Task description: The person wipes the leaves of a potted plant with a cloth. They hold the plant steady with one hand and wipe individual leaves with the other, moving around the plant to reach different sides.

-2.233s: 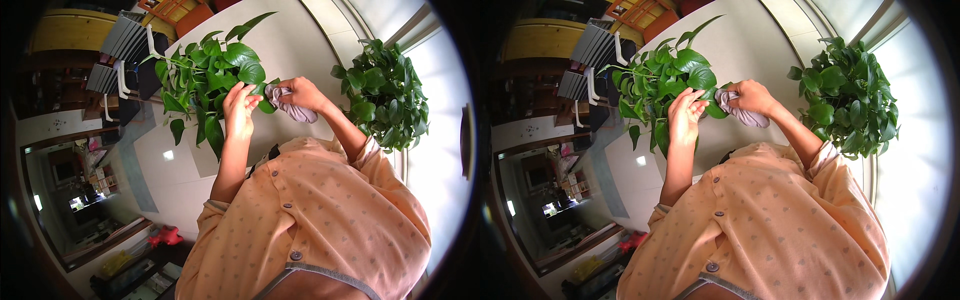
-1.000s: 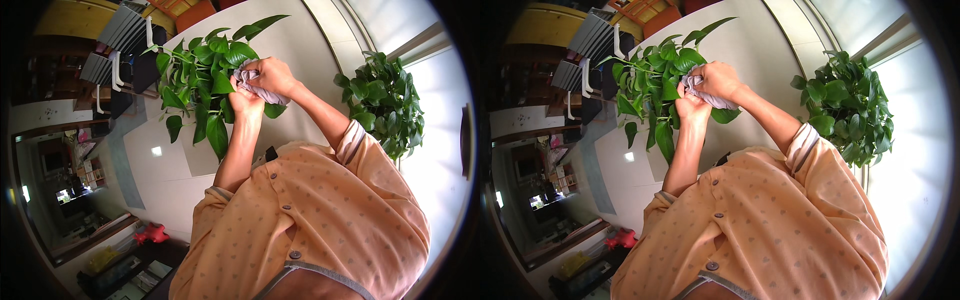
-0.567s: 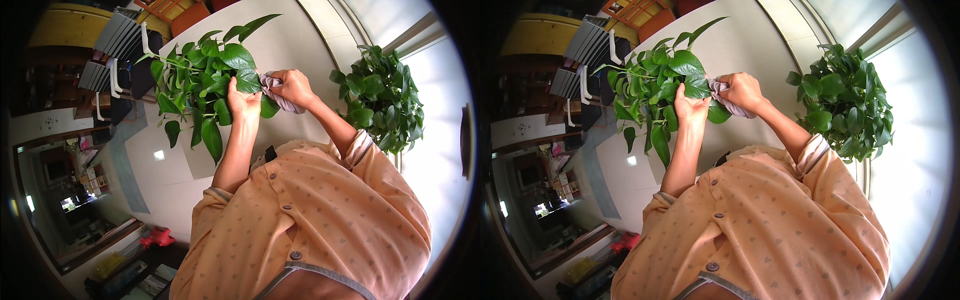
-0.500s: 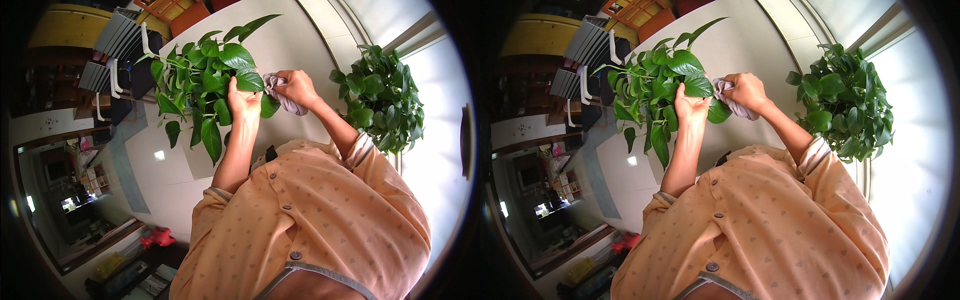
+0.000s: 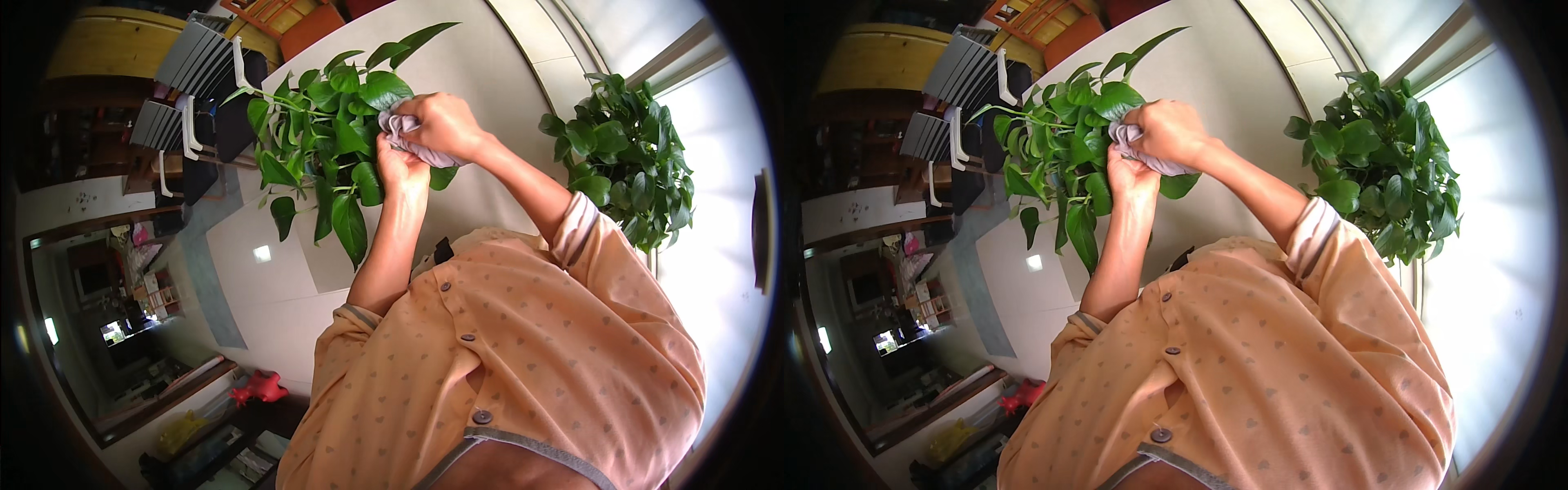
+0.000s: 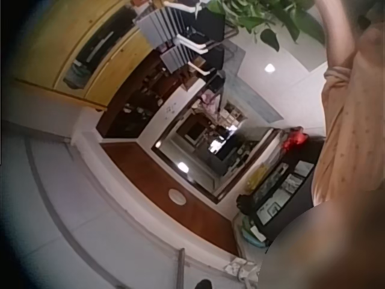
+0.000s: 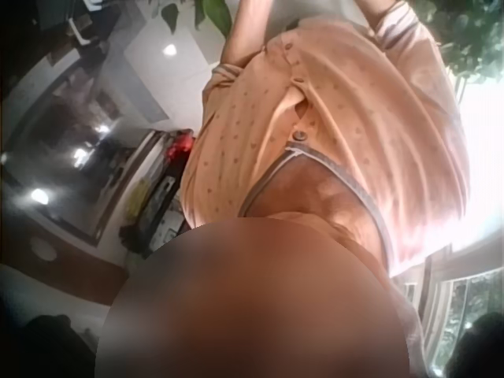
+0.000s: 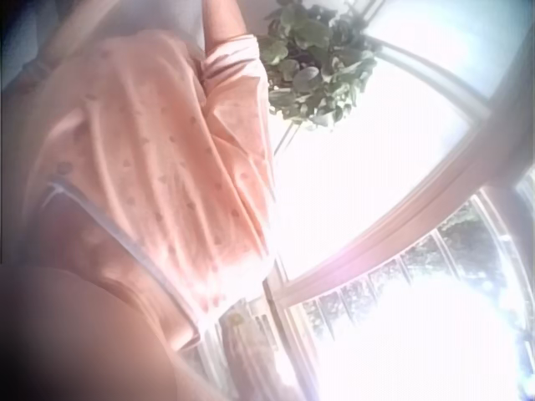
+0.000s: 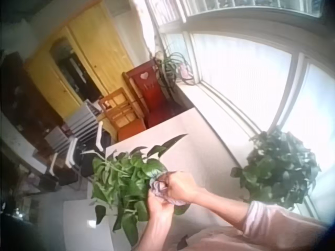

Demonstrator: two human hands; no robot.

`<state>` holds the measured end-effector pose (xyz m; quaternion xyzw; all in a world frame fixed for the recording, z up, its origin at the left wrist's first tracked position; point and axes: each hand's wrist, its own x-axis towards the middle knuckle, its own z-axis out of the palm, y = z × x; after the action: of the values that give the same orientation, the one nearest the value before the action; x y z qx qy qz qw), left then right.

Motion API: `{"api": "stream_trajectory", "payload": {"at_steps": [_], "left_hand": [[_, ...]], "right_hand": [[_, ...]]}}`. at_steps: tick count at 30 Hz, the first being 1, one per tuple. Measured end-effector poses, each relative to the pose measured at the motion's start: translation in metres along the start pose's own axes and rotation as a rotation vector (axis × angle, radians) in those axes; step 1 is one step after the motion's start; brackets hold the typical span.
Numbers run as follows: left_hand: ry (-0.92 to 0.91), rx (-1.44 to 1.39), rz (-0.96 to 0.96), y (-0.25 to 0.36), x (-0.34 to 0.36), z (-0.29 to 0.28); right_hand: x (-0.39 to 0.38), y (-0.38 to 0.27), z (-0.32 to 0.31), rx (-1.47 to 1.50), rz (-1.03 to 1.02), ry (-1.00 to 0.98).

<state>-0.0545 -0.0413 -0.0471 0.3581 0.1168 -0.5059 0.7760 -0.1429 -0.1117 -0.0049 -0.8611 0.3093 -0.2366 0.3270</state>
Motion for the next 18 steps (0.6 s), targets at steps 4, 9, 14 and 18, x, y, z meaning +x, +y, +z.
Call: {"api": "stream_trajectory", "payload": {"at_steps": [4,9,14,18], "left_hand": [[0.07,-0.097,-0.029,0.007,0.009,-0.002],[0.153,0.135,0.03,0.005,-0.004,0.003],[0.06,0.008,0.033,0.009,0.005,-0.008],[-0.058,0.173,-0.015,0.015,-0.016,-0.009]], "right_hand": [[0.004,-0.008,0.012,-0.077,0.035,0.062],[0.009,0.007,0.007,-0.145,0.078,0.191],[-0.009,0.02,-0.017,-0.092,0.23,0.213],[-0.027,0.056,-0.038,0.084,0.481,0.277]]}}
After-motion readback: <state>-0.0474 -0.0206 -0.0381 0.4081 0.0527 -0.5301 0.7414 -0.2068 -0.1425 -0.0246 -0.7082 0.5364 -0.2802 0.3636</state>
